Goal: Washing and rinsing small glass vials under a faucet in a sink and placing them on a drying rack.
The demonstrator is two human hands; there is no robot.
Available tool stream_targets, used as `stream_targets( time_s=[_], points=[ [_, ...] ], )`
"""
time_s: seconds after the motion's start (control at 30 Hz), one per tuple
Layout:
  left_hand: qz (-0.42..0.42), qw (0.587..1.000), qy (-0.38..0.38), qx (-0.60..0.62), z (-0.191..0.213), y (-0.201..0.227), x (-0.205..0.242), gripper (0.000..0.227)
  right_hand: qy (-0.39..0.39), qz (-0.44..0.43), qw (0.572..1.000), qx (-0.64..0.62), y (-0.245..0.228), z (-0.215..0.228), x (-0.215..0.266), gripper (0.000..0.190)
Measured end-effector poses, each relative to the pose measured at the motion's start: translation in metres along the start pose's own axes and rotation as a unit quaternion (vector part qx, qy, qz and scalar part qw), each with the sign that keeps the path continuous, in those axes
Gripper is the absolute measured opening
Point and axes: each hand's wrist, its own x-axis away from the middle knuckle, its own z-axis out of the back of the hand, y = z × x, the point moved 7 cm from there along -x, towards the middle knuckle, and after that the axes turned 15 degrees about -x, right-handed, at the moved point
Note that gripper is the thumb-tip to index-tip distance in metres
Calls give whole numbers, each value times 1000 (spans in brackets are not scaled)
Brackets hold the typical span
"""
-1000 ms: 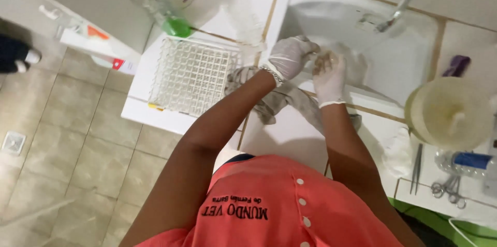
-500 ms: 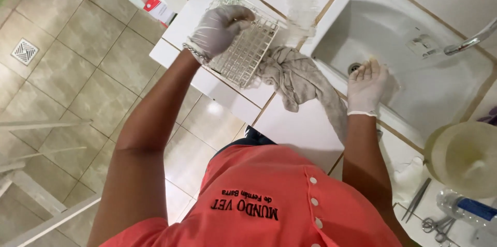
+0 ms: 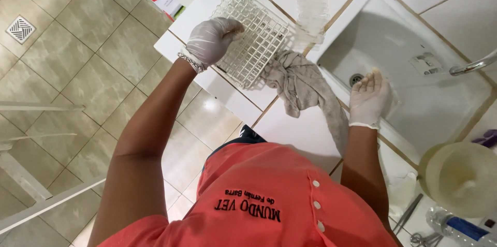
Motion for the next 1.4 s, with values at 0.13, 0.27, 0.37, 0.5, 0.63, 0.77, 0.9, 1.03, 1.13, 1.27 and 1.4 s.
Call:
stream_targets(
  time_s=[0.13,0.27,0.37,0.5,0.63,0.77,0.9,1.03,1.13,1.27,1.4],
  points=[
    [-35,990,-12,-137,-1,5,13,17,-52,-10,998,33,1,-5,1,34],
    [-86,951,23,-297,-3,17,30,16,-64,-5,997,42,1,-8,7,33],
    [-89,950,37,-297,0,22,33,20,-60,-4,998,36,0,-14,18,32],
    [-61,962,21,-265,-7,9,22,16,-53,-7,998,33,0,-20,24,30],
    [26,978,-54,-200,-23,-16,16,17,-55,-13,998,29,0,-11,15,29],
    [49,976,-86,-192,-23,-16,13,18,-55,-13,998,28,0,-11,15,28],
    [27,958,-84,-272,-67,-41,4,17,-54,-15,998,19,1,-8,11,28],
    [20,939,-81,-335,-98,-62,-2,17,-53,-10,998,22,0,-12,16,27],
    [33,944,-100,-314,-98,-63,-3,18,-55,-10,998,21,-1,-10,14,27],
    [32,940,-118,-318,-102,-67,-4,13,-58,-9,998,19,-1,-14,18,27],
    [15,939,-97,-330,-34,-9,-4,13,-66,-8,997,27,-2,-12,14,29]
  ],
)
